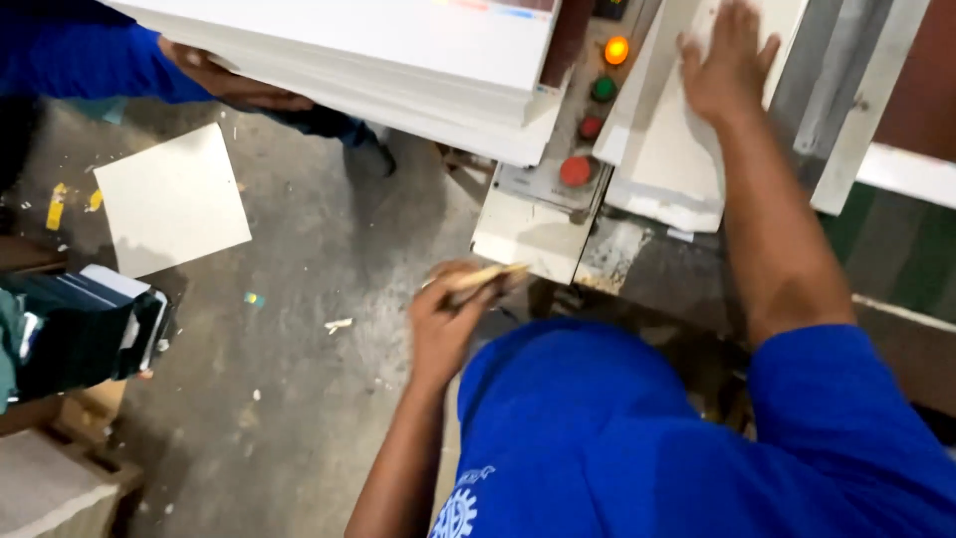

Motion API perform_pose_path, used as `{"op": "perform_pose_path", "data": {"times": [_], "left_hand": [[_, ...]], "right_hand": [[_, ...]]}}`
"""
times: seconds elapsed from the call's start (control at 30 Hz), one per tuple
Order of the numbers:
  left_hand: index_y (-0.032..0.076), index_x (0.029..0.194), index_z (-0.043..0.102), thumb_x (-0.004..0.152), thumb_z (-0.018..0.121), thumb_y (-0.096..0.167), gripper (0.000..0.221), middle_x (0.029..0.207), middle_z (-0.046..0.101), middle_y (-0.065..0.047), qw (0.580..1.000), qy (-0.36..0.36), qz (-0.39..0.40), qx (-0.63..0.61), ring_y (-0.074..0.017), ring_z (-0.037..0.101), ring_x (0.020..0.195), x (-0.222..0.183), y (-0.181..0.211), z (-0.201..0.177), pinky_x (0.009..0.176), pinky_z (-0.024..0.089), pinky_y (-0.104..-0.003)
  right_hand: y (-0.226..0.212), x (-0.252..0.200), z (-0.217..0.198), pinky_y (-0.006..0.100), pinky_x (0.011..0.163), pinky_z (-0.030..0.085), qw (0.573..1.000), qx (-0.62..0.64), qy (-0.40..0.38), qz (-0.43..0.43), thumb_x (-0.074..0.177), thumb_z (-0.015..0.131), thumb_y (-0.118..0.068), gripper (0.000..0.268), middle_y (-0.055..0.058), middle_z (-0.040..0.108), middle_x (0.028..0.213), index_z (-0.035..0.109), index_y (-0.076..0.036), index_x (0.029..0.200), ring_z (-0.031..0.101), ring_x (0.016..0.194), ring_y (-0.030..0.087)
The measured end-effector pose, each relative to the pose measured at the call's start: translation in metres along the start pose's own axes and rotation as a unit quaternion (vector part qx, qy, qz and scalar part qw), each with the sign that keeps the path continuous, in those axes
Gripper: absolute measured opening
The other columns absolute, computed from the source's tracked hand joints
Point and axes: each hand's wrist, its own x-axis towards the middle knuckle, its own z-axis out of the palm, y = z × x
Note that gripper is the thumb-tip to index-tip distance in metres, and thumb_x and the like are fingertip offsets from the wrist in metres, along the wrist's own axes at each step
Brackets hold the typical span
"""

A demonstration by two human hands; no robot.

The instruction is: Operating a printing machine by feeding and aligning printed sheets on a stacker.

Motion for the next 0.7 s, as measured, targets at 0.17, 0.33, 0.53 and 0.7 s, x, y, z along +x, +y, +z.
{"op": "perform_pose_path", "data": {"times": [0.17, 0.33, 0.53, 0.7], "left_hand": [[-0.002, 0.106, 0.075, 0.094, 0.079, 0.015, 0.021, 0.092, 0.076, -0.012, 0.950, -0.203, -0.202, -0.121, -0.0148, 0.066, 0.082, 0.028, -0.127, 0.121, 0.070, 0.056, -0.031], [-0.003, 0.126, 0.060, 0.078, 0.085, 0.030, 0.063, 0.096, 0.075, -0.020, 0.968, -0.171, -0.103, 0.155, -0.0339, 0.074, 0.087, 0.061, -0.092, 0.140, 0.073, 0.058, -0.042], [-0.003, 0.128, 0.063, 0.089, 0.076, 0.039, 0.059, 0.111, 0.072, -0.022, 0.975, -0.007, -0.050, 0.218, -0.0354, 0.070, 0.103, 0.049, -0.122, 0.054, 0.091, 0.054, -0.044], [0.003, 0.119, 0.062, 0.103, 0.045, 0.037, 0.042, 0.101, 0.072, -0.013, 0.941, 0.249, -0.223, -0.058, -0.0279, 0.068, 0.094, 0.146, -0.239, -0.062, 0.087, 0.054, -0.044]], "right_hand": [[-0.011, -0.078, -0.058, 0.054, 0.132, 0.019, 0.978, 0.172, 0.116, -0.009, 0.116, 0.059, -0.031, 0.062, 0.024, 0.036, 0.169, 0.032, -0.003, 0.165, 0.031, 0.158, 0.040], [-0.016, -0.150, -0.075, 0.048, 0.129, 0.029, 0.961, 0.259, 0.087, 0.049, 0.110, 0.067, -0.017, 0.070, 0.026, 0.035, 0.169, 0.030, 0.001, 0.167, 0.034, 0.157, 0.040], [-0.046, -0.194, -0.049, 0.042, 0.107, 0.048, 0.797, 0.596, 0.042, 0.094, 0.110, 0.063, -0.013, 0.053, 0.019, 0.054, 0.149, 0.045, -0.001, 0.158, 0.056, 0.134, 0.027], [-0.124, -0.145, 0.002, 0.042, 0.097, 0.059, 0.558, 0.815, -0.082, 0.134, 0.104, 0.060, -0.027, 0.046, 0.011, 0.064, 0.133, 0.052, -0.005, 0.144, 0.065, 0.120, 0.024]]}}
